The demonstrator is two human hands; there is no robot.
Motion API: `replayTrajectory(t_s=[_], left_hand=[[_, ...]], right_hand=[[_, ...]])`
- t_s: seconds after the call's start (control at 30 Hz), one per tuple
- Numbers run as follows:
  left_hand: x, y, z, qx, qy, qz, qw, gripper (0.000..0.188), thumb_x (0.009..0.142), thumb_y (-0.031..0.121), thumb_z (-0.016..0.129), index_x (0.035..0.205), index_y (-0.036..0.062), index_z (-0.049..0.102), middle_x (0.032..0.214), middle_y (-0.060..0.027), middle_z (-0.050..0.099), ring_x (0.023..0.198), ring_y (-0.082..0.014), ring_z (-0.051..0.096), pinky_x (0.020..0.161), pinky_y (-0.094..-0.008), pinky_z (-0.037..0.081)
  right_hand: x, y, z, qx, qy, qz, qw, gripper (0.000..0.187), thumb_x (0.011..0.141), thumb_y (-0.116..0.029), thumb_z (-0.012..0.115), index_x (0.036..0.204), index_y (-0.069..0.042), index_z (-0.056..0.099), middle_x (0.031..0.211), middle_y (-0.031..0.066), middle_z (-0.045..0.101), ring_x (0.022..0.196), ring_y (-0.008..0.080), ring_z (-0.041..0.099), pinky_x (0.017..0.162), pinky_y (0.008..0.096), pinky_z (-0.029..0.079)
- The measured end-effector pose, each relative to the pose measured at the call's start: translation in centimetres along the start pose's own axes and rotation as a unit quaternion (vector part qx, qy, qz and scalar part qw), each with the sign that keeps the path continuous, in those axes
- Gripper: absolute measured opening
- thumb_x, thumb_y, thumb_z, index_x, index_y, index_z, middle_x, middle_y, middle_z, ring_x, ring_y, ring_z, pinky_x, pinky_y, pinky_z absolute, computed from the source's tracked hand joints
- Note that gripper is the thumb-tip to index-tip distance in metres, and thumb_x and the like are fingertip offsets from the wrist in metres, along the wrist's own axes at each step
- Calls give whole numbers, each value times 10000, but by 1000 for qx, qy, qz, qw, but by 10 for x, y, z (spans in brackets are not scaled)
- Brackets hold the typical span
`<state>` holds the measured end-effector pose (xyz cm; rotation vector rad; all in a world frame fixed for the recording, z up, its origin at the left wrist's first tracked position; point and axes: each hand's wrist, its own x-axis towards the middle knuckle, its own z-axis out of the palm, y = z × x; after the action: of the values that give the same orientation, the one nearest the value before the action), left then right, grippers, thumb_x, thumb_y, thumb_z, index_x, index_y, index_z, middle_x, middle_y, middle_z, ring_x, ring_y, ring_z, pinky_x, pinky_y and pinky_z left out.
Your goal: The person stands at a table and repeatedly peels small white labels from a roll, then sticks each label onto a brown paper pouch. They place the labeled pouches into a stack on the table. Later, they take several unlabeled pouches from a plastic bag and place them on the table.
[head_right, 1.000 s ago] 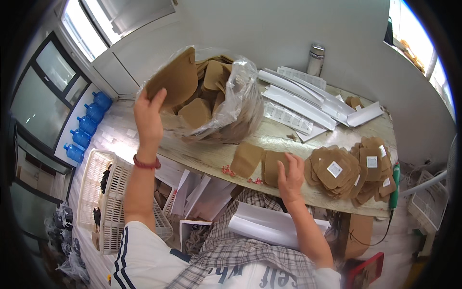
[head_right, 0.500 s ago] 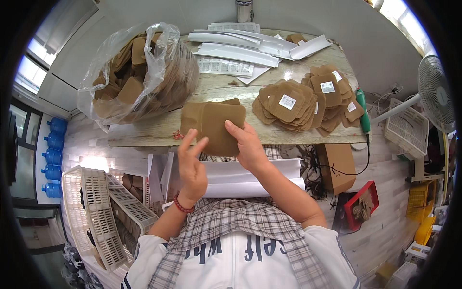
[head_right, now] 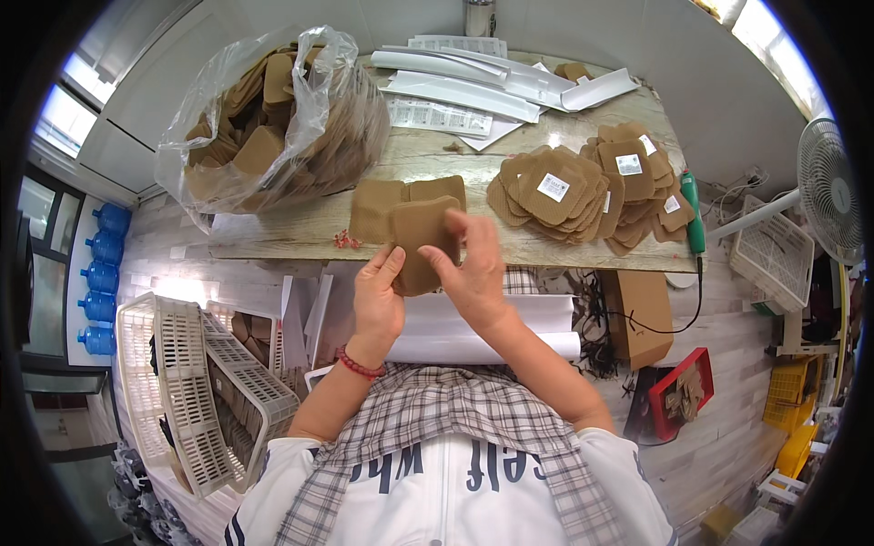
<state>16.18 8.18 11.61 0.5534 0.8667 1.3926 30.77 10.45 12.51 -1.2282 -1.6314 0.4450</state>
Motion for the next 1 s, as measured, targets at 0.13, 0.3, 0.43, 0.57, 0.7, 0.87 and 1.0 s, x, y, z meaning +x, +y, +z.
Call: replayTrajectory(t_s=[0.13, 0.3, 0.43, 0.57, 0.7, 0.87, 1.0], left_hand=[[-6, -7, 4, 23, -30, 21, 999, 283, 1006, 171, 588, 1190, -36, 645, 1065, -45, 690, 936, -92, 631, 826, -256, 516], [-5, 2, 3, -85, 15, 3, 996, 228, 1014, 195, 574, 1118, 8, 653, 1073, -63, 698, 946, -148, 669, 840, -285, 550], [-5, 10, -4, -114, 48, 15, 992, 224, 1006, 197, 588, 1120, 14, 647, 1103, -69, 696, 972, -163, 668, 858, -325, 556], [-1, 24, -14, -105, 74, 51, 990, 238, 1006, 204, 587, 1143, 16, 636, 1120, -71, 690, 980, -172, 668, 867, -326, 557], [2, 32, -18, -76, 105, 87, 988, 233, 1007, 198, 586, 1134, 10, 639, 1090, -60, 689, 965, -157, 662, 850, -303, 552], [-2, 1, -5, 17, 71, 76, 994, 211, 1008, 171, 583, 1104, -3, 654, 1049, -48, 690, 930, -107, 643, 807, -258, 532], [0, -10, -2, 34, 19, 38, 999, 194, 993, 113, 591, 1133, -12, 640, 1069, -57, 687, 943, -99, 639, 840, -252, 519]], right_hand=[[-16, -4, 8, 114, -78, 137, 981, 432, 911, -259, 727, 1232, -10, 580, 1111, 85, 598, 991, 165, 604, 842, 270, 523], [-17, 2, 4, 478, -73, 348, 803, 366, 1012, -270, 578, 1271, -12, 565, 1199, 74, 627, 1067, 157, 608, 923, 313, 512], [-13, 7, -2, 531, -63, 391, 749, 361, 1035, -271, 534, 1285, -12, 555, 1225, 74, 632, 1101, 162, 607, 946, 330, 508], [-13, 15, -6, 525, -47, 397, 752, 366, 1037, -273, 530, 1292, -11, 551, 1227, 73, 631, 1111, 163, 599, 962, 334, 497], [-12, 16, -7, 490, -27, 356, 795, 393, 1041, -284, 522, 1314, -1, 539, 1239, 76, 626, 1129, 164, 588, 985, 317, 478], [-20, -8, 7, 434, -66, 338, 833, 422, 1058, -329, 482, 1286, 15, 573, 1206, 41, 627, 1101, 97, 549, 977, 245, 433], [-24, -13, 8, 468, -78, 345, 810, 445, 1053, -299, 496, 1380, 0, 531, 1249, 45, 614, 1130, 100, 548, 983, 240, 434]])
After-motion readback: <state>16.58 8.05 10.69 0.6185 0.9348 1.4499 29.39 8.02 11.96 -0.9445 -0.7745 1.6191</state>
